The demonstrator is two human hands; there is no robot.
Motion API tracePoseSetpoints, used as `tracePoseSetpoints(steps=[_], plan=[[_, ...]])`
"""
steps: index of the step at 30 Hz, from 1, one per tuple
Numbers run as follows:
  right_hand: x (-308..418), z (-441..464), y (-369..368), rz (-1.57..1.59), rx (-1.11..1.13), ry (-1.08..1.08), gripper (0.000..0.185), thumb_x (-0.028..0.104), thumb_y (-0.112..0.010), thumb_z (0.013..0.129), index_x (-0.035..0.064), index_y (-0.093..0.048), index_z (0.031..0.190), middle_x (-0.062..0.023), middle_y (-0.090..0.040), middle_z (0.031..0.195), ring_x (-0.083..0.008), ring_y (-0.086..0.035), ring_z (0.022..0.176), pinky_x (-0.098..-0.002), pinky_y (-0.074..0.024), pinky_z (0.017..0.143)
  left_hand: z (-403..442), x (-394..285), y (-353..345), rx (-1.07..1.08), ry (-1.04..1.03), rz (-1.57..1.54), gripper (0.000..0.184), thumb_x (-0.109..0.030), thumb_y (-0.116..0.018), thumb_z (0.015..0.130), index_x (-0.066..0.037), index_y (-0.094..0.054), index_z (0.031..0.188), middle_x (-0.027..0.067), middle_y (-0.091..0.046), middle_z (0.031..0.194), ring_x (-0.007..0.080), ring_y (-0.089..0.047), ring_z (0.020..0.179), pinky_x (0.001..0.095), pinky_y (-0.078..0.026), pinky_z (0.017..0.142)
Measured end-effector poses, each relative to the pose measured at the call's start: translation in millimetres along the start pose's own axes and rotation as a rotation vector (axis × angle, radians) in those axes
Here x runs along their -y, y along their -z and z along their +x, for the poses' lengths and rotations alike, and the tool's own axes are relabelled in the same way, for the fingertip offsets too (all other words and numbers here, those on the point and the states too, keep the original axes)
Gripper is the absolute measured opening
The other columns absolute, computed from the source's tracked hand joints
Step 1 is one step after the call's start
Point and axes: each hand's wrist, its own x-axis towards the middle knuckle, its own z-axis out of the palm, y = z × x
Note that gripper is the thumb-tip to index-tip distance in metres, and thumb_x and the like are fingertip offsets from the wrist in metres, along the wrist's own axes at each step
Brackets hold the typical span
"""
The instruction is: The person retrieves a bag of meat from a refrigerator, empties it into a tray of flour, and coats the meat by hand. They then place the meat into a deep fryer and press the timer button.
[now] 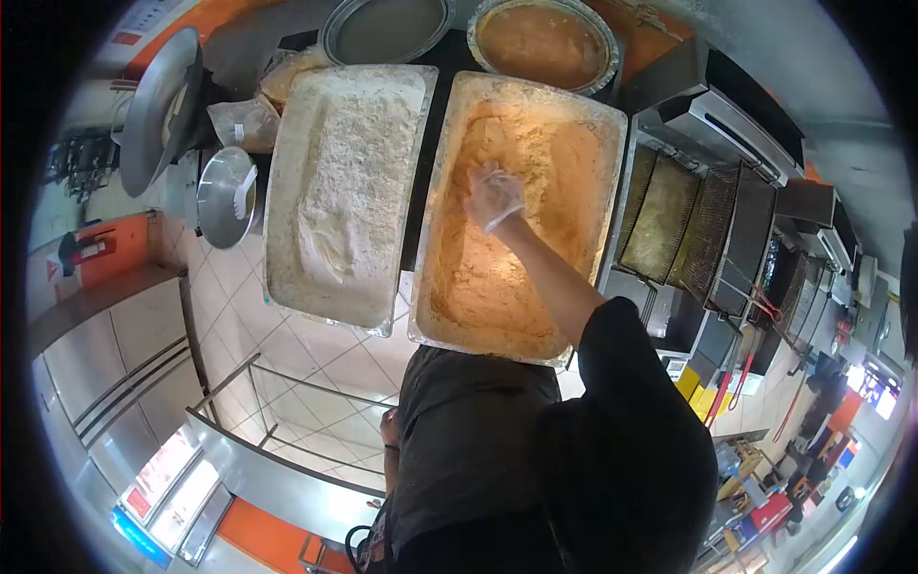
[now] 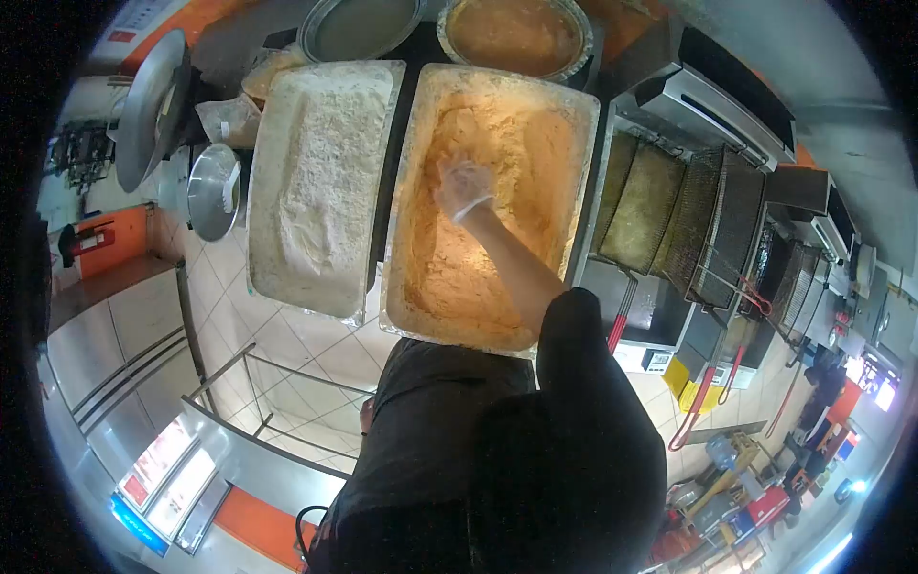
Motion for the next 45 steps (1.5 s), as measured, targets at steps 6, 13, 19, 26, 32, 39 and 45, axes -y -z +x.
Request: tracePoseSetpoints(steps=[6, 13, 19, 26, 32, 39, 45], plan=[[-41, 49, -62, 0.122, -0.542, 0.061, 0.044, 0.019, -0.052, 0.073, -0.0011, -0.040, 0.111, -0.0209, -0.048, 0.108, -0.0321, -0.049, 0.097, -0.0376, -0.0404, 0.081, 52, 201, -47, 0.004, 0.094, 0.012, 0.032, -0.027, -0.051, 0.078, -0.002, -0.056, 0.098, 0.0134, -0.061, 0.088, 0.0212, -0.057, 0.083, 0.0317, -0.045, 0.072], [-31, 58, 1, 0.043, -0.242, 0.132, 0.026, 0.024, -0.053, 0.073, 0.0011, -0.055, 0.085, -0.0200, -0.054, 0.095, -0.0303, -0.053, 0.090, -0.0379, -0.0435, 0.074, 20, 163, -42, 0.002, 0.038, -0.037, 0.032, -0.027, -0.051, 0.078, -0.002, -0.056, 0.097, 0.0135, -0.061, 0.088, 0.0215, -0.057, 0.082, 0.0320, -0.045, 0.072], [-53, 95, -9, 0.115, -0.457, 0.170, 0.019, 0.016, -0.047, 0.075, 0.0009, -0.057, 0.077, -0.0189, -0.057, 0.084, -0.0305, -0.057, 0.077, -0.0364, -0.0454, 0.067, 18, 142, -30, 0.003, 0.014, -0.037, 0.032, -0.027, -0.051, 0.078, -0.002, -0.056, 0.097, 0.0135, -0.061, 0.088, 0.0217, -0.058, 0.082, 0.0322, -0.045, 0.071], [-64, 86, 18, 0.244, -0.259, 0.305, 0.021, 0.009, -0.048, 0.076, 0.0052, -0.056, 0.094, -0.0140, -0.056, 0.093, -0.0283, -0.055, 0.083, -0.0351, -0.0443, 0.073, 25, 154, -31, 0.002, -0.009, -0.039, 0.032, -0.027, -0.052, 0.078, -0.002, -0.056, 0.097, 0.0136, -0.061, 0.088, 0.0219, -0.058, 0.081, 0.0325, -0.045, 0.070], [-77, 70, -2, 0.185, -0.677, 0.289, 0.024, 0.013, -0.045, 0.079, 0.0110, -0.056, 0.101, -0.0127, -0.055, 0.094, -0.0276, -0.056, 0.080, -0.0352, -0.0462, 0.069, 57, 186, -39, 0.036, -0.023, 0.001, 0.032, -0.027, -0.051, 0.078, -0.002, -0.056, 0.096, 0.0140, -0.061, 0.087, 0.0224, -0.059, 0.081, 0.0330, -0.046, 0.069], [-103, 87, 127, 0.575, -0.592, -0.236, 0.021, 0.021, -0.046, 0.079, 0.0070, -0.056, 0.092, -0.0143, -0.057, 0.090, -0.0245, -0.056, 0.077, -0.0342, -0.0443, 0.067, 34, 123, -10, 0.036, 0.021, -0.003, 0.029, -0.026, -0.050, 0.079, -0.004, -0.057, 0.096, 0.0144, -0.060, 0.089, 0.0227, -0.058, 0.083, 0.0326, -0.045, 0.070], [-176, 232, 73, 1.026, -0.424, -0.173, 0.026, 0.031, -0.051, 0.077, 0.0064, -0.057, 0.084, -0.0097, -0.060, 0.083, -0.0240, -0.052, 0.069, -0.0358, -0.0402, 0.064, 27, 115, -5, 0.026, 0.013, -0.002, 0.029, -0.027, -0.050, 0.079, -0.004, -0.057, 0.096, 0.0143, -0.060, 0.089, 0.0226, -0.058, 0.083, 0.0325, -0.045, 0.070]])
